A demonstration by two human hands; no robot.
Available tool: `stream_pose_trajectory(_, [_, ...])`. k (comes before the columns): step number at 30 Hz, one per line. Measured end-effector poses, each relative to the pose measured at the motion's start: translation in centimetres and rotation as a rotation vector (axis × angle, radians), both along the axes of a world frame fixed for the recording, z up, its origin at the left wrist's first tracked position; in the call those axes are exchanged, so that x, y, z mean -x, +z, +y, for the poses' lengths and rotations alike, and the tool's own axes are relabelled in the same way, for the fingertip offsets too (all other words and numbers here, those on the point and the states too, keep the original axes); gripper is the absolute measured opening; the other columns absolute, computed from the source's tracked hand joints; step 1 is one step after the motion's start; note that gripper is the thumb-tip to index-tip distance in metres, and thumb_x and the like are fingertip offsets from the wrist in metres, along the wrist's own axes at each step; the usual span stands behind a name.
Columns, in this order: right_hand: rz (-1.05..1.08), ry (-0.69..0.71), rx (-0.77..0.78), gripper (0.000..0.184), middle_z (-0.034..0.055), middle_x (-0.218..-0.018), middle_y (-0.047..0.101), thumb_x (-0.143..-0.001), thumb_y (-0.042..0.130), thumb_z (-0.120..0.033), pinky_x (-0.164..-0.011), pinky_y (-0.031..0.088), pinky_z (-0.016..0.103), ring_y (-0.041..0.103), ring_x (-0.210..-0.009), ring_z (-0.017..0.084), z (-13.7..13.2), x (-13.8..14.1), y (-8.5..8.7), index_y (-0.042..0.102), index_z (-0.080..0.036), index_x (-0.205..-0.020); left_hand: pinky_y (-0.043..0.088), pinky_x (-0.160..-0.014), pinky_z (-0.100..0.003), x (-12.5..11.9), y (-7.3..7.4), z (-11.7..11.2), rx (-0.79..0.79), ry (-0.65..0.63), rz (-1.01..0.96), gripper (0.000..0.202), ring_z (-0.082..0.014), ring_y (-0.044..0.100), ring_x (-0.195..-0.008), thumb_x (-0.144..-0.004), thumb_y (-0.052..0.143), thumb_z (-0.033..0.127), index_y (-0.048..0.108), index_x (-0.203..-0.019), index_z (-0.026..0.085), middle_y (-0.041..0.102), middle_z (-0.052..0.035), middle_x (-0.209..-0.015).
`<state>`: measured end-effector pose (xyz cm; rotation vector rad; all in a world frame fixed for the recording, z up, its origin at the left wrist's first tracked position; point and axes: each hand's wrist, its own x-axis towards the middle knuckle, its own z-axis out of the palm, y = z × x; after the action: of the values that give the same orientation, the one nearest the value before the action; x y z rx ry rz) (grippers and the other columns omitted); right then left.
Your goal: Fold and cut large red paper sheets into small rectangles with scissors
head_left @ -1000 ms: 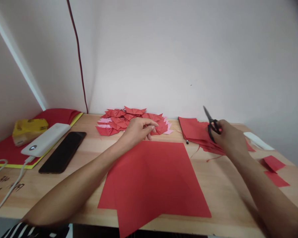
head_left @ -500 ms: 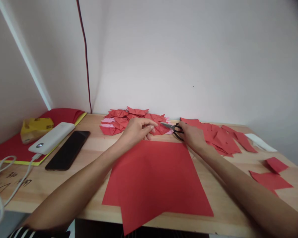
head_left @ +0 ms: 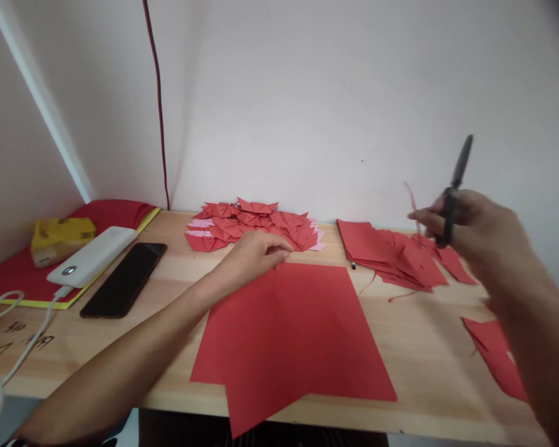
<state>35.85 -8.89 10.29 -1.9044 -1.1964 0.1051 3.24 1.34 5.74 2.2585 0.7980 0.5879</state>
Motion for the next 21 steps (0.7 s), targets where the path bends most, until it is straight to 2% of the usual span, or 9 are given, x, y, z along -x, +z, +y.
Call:
stream_pose_trajectory(2, [-0.222,-0.151,0.132,0.019,0.0046,-0.07,0.061,-0.075,0.066,-0.043,-0.061,0.04,0.04,0.056,-0.061,0.023,-1.7,-2.4,0.2,0.054,-0.029,-0.078,0.048,-0.075,-0.031,1.0,-0.6,-1.0,-0.103,-0.013,0.17,0.023,-0.0201,0.066,-0.084,-0.085,0.06,0.028,0.069,-0.104,0.019,0.071,-0.0056,-0.092])
stream_pose_trajectory(4, [-0.401,-0.293,0.338,0.018,0.0051,-0.058,0.053,-0.077,0.062,-0.044,-0.053,0.032,0.04,0.043,-0.048,0.022,-3.1,-4.5,-0.4,0.052,-0.031,-0.072,0.046,-0.086,-0.038,1.9,-1.2,-2.2,-0.177,-0.05,0.309,0.039,-0.0266,0.06,-0.103,-0.085,0.063,0.037,0.062,-0.118,0.018,0.065,-0.0113,-0.113])
stream_pose_trajectory(6, [-0.407,-0.38,0.404,0.02,0.0051,-0.056,0.049,-0.076,0.062,-0.05,-0.05,0.028,0.039,0.034,-0.044,0.02,-4.1,-5.8,-1.4,0.052,-0.033,-0.071,0.046,-0.087,-0.04,2.5,-1.7,-3.3,-0.192,-0.06,0.428,0.044,-0.0301,0.055,-0.109,-0.084,0.065,0.039,0.058,-0.12,0.016,0.059,-0.0149,-0.121])
stream_pose_trajectory(8, [-0.368,-0.369,0.432,0.022,0.0054,-0.054,0.049,-0.076,0.06,-0.055,-0.049,0.027,0.038,0.036,-0.042,0.021,-4.5,-6.2,-2.8,0.053,-0.035,-0.073,0.045,-0.086,-0.041,2.7,-2.1,-4.0,-0.198,-0.05,0.528,0.042,-0.0316,0.052,-0.108,-0.081,0.069,0.037,0.058,-0.116,0.015,0.057,-0.0148,-0.117])
stream_pose_trajectory(11, [-0.395,-0.258,0.396,0.019,0.0056,-0.058,0.054,-0.073,0.061,-0.052,-0.049,0.03,0.037,0.046,-0.046,0.025,-4.1,-5.4,-4.7,0.055,-0.034,-0.076,0.044,-0.082,-0.039,2.6,-2.6,-4.3,-0.195,-0.051,0.575,0.032,-0.0307,0.052,-0.104,-0.08,0.069,0.034,0.057,-0.104,0.015,0.056,-0.0127,-0.109])
stream_pose_trajectory(14, [-0.482,-0.099,0.339,0.018,0.0052,-0.061,0.058,-0.073,0.058,-0.048,-0.049,0.033,0.035,0.052,-0.051,0.027,-3.1,-3.1,-6.2,0.054,-0.031,-0.075,0.042,-0.077,-0.036,2.7,-3.1,-4.1,-0.159,-0.077,0.492,0.027,-0.0271,0.054,-0.095,-0.08,0.067,0.034,0.053,-0.098,0.018,0.056,-0.0092,-0.103])
stream_pose_trajectory(18, [-0.454,0.186,0.496,0.02,0.0048,-0.068,0.066,-0.079,0.056,-0.047,-0.048,0.035,0.03,0.062,-0.061,0.026,-1.9,1.1,-7.4,0.058,-0.027,-0.079,0.038,-0.069,-0.032,3.0,-3.2,-4.3,-0.084,-0.051,0.431,0.023,-0.024,0.054,-0.084,-0.081,0.065,0.032,0.048,-0.092,0.021,0.056,-0.0039,-0.09])
stream_pose_trajectory(21, [-0.46,0.278,0.572,0.022,0.0039,-0.071,0.068,-0.081,0.057,-0.046,-0.046,0.033,0.027,0.063,-0.062,0.024,-1.4,3.4,-8.2,0.058,-0.025,-0.076,0.037,-0.068,-0.032,3.1,-2.9,-4.9,-0.086,-0.04,0.443,0.018,-0.023,0.052,-0.083,-0.084,0.061,0.029,0.046,-0.089,0.021,0.055,-0.0037,-0.089])
